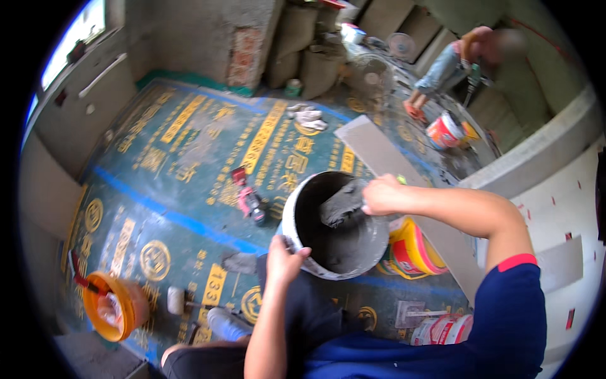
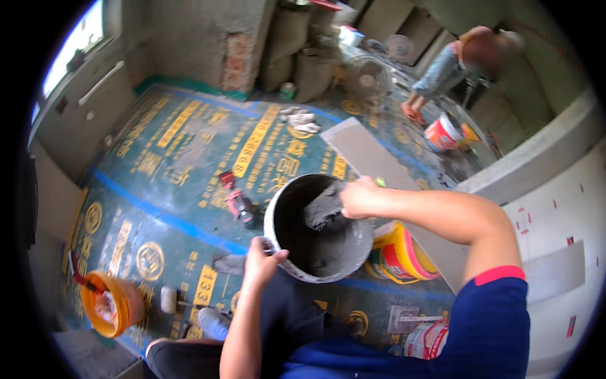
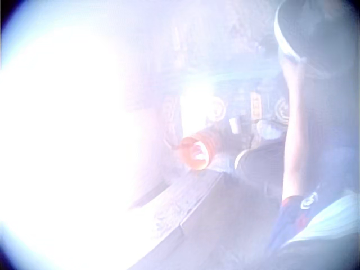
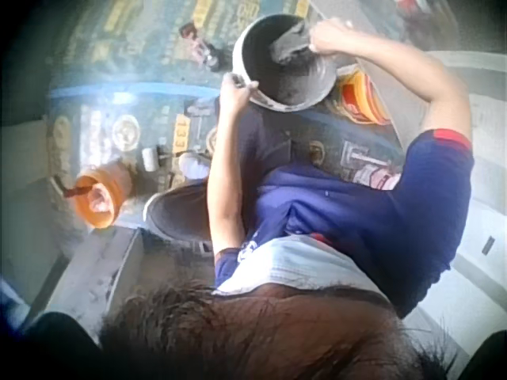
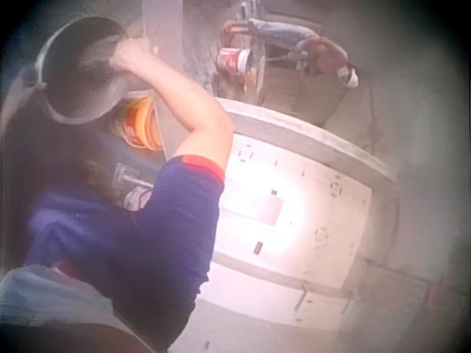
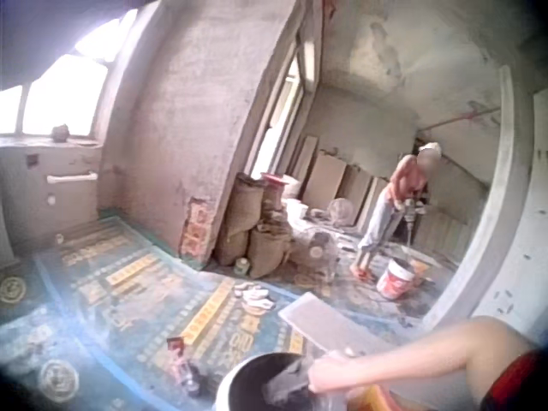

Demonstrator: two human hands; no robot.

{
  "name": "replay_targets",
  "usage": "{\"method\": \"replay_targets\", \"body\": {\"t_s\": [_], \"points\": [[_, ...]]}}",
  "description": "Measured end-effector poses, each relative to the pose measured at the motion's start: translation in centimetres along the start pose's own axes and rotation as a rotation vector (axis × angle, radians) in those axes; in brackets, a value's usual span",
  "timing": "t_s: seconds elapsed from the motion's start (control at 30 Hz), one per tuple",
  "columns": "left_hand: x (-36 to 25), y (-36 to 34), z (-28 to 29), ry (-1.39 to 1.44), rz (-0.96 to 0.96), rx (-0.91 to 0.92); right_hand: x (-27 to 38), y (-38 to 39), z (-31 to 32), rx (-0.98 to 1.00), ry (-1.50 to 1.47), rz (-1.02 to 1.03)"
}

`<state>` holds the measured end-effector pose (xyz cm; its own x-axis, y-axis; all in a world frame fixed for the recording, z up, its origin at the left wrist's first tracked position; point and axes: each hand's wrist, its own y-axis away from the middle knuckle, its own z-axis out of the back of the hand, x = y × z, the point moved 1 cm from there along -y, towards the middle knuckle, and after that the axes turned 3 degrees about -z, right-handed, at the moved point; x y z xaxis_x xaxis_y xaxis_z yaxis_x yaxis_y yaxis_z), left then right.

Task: The person spreads mortar onto the back of a large tile using a trowel and then lifts the tile to press it onto a wall, aligning it with a laser guide.

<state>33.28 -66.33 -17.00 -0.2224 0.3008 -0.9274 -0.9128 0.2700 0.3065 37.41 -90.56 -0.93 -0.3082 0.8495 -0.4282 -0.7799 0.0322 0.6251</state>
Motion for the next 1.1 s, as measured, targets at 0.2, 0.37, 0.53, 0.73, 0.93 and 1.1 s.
{"method": "replay_targets", "body": {"t_s": [0.2, 0.37, 0.53, 0.73, 0.93, 1.1], "points": [[0.4, 0.0, -1.6, 0.124, -0.059, -0.043, 3.9, -4.0, -7.4, 0.069, 0.376, 0.136], [-1.4, 0.3, -1.0, 0.089, -0.044, -0.073, 3.1, -5.8, -7.6, 0.723, 0.231, 0.237], [-0.4, 0.0, -0.4, 0.046, -0.03, -0.105, 3.6, -3.1, -7.2, 1.213, -1.021, -0.089], [-1.7, 0.1, 0.1, 0.072, 0.039, -0.012, 1.7, -2.9, -1.2, 0.335, -0.095, 0.033], [-3.0, 0.5, -0.5, -0.133, 0.028, -0.046, 4.0, -5.6, -7.2, -0.033, 0.44, 0.255], [-3.4, 0.8, -0.5, -0.15, 0.038, -0.06, 4.0, -7.7, -10.9, 0.187, -0.046, 0.045]]}}
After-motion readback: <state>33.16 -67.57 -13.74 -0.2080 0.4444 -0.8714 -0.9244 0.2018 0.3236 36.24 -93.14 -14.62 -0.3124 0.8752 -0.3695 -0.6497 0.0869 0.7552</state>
